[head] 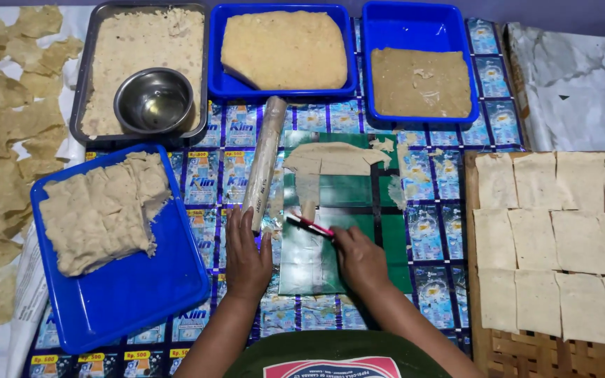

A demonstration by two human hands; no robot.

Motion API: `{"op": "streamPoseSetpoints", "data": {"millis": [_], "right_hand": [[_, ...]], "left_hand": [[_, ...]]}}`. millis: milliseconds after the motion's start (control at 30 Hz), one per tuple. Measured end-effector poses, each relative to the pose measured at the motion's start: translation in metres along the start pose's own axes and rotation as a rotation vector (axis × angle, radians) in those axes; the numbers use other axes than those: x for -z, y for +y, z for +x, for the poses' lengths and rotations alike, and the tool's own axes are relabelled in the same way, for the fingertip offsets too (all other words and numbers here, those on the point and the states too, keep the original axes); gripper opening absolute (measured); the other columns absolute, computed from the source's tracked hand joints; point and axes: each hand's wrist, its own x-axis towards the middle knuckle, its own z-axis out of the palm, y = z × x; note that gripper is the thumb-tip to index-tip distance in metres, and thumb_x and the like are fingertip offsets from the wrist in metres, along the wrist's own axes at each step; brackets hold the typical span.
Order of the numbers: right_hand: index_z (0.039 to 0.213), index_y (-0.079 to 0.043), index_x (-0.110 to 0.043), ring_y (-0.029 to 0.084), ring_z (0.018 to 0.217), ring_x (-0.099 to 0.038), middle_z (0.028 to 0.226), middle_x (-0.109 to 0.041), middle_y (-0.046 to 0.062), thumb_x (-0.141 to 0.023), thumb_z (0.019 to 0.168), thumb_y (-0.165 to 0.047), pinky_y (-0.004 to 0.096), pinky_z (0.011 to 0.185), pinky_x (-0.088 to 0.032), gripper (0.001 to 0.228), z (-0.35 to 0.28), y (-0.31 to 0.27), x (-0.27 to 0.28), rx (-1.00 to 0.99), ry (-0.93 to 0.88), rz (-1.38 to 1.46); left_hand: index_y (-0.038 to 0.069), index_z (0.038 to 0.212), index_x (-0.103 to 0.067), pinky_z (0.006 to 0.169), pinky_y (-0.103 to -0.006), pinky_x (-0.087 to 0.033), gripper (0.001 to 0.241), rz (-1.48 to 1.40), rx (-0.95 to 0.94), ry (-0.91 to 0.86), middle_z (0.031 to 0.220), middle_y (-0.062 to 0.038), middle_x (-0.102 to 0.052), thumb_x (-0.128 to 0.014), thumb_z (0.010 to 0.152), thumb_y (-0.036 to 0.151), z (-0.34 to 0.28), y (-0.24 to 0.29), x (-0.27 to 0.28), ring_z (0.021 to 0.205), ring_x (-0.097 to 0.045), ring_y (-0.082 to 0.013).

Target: Flattening and cutting dough into square sheets on a plastic-covered floor workstation.

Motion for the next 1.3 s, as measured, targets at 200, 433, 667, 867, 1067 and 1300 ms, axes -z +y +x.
{"op": "streamPoseSetpoints", "data": {"millis": [200, 433, 667, 867, 1067, 1300], "right_hand": [[0.127, -0.03, -0.065, 0.041, 0.101, -0.071, 0.106, -0.07, 0.011, -0.056, 0.103, -0.032, 0.056, 0.087, -0.057, 0.026, 0.036, 0.061, 0.013, -0.383, 0.056, 0.116], [0.127, -0.03, -0.067, 0.038, 0.096, -0.073, 0.104, -0.073, 0.008, -0.056, 0.102, -0.032, 0.053, 0.078, -0.059, 0.027, 0.02, 0.014, 0.04, -0.178, 0.1, 0.122], [0.122, -0.035, -0.065, 0.035, 0.091, -0.074, 0.096, -0.071, 0.004, -0.055, 0.098, -0.035, 0.052, 0.075, -0.061, 0.027, 0.045, 0.029, 0.007, -0.166, -0.023, -0.033], [0.122, -0.037, -0.067, 0.036, 0.098, -0.073, 0.1, -0.074, 0.005, -0.053, 0.103, -0.043, 0.053, 0.084, -0.059, 0.025, 0.08, 0.061, 0.018, -0.368, 0.01, 0.002], [0.125, -0.039, -0.069, 0.039, 0.107, -0.07, 0.103, -0.076, 0.007, -0.055, 0.101, -0.048, 0.056, 0.09, -0.056, 0.029, 0.08, 0.075, 0.024, -0.59, -0.042, 0.219], [0.139, -0.038, -0.068, 0.027, 0.069, -0.062, 0.081, -0.059, 0.004, -0.057, 0.095, -0.02, 0.04, 0.057, -0.049, 0.048, 0.073, 0.098, -0.023, 0.028, 0.432, -0.577]], "left_hand": [[0.005, 0.15, -0.043, 0.118, -0.0576, -0.034, 0.049, 0.014, -0.009, 0.044, 0.156, -0.026, -0.037, -0.053, 0.106, 0.021, -0.001, 0.0, -0.002, 0.151, -0.027, -0.0471], [0.006, 0.152, -0.042, 0.116, -0.0585, -0.036, 0.05, 0.038, -0.03, 0.045, 0.156, -0.027, -0.037, -0.054, 0.105, 0.02, 0.0, 0.002, -0.001, 0.15, -0.028, -0.0481], [0.007, 0.151, -0.043, 0.116, -0.0579, -0.038, 0.052, 0.048, -0.006, 0.005, 0.157, -0.027, -0.036, -0.055, 0.104, 0.025, 0.003, 0.002, 0.0, 0.151, -0.028, -0.0472], [0.007, 0.151, -0.042, 0.115, -0.0585, -0.038, 0.052, 0.049, 0.007, -0.015, 0.158, -0.027, -0.035, -0.055, 0.104, 0.025, 0.003, 0.0, -0.001, 0.151, -0.028, -0.0472], [0.008, 0.152, -0.041, 0.115, -0.0609, -0.036, 0.052, 0.029, 0.024, -0.042, 0.158, -0.027, -0.034, -0.054, 0.104, 0.025, 0.002, 0.002, 0.002, 0.151, -0.026, -0.048], [0.007, 0.151, -0.043, 0.118, -0.0626, -0.028, 0.053, 0.053, 0.002, -0.01, 0.158, -0.028, -0.034, -0.055, 0.104, 0.026, 0.001, -0.002, -0.004, 0.152, -0.023, -0.0492]]}}
